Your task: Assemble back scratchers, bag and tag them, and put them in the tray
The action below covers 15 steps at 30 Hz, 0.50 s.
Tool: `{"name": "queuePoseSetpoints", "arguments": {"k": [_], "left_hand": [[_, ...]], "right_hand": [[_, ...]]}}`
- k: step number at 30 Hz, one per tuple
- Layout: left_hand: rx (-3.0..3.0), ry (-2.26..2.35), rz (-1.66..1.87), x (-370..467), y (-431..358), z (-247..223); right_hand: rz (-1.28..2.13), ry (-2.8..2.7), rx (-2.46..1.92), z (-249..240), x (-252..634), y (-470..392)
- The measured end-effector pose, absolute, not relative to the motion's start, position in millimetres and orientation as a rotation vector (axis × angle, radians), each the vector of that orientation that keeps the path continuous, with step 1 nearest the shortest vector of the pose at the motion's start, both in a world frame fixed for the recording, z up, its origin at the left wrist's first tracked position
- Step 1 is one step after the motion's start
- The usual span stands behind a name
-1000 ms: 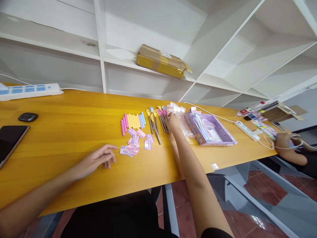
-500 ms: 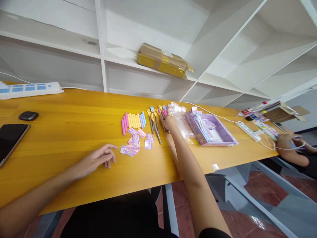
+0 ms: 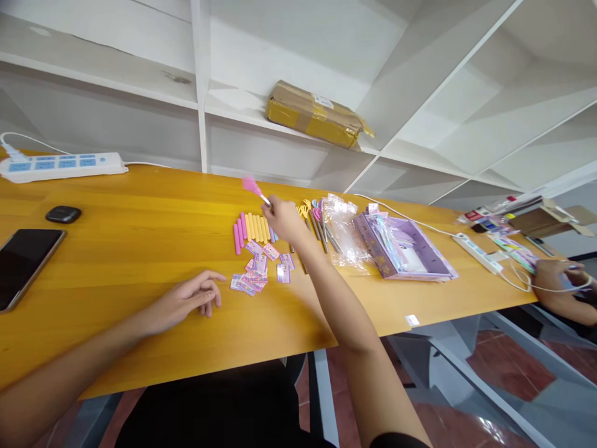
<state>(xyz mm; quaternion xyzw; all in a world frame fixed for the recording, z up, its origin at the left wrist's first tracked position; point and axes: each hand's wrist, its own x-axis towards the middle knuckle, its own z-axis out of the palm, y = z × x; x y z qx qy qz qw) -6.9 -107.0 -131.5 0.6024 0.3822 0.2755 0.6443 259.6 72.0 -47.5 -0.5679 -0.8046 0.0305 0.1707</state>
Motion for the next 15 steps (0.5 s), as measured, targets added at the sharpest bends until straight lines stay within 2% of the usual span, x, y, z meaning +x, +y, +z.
{"name": "queuePoseSetpoints", "arguments": {"k": [7, 15], "left_hand": [[1.370, 0.882, 0.622, -6.4, -107.3, -127.8], [1.380, 0.886, 0.606, -8.4, -108.5, -129.0]], "right_hand": [[0.004, -2.692, -1.774, -97.5, 168.9, 40.9], [-0.072, -2.683, -1.779, -114.5, 156.0, 36.0]]}}
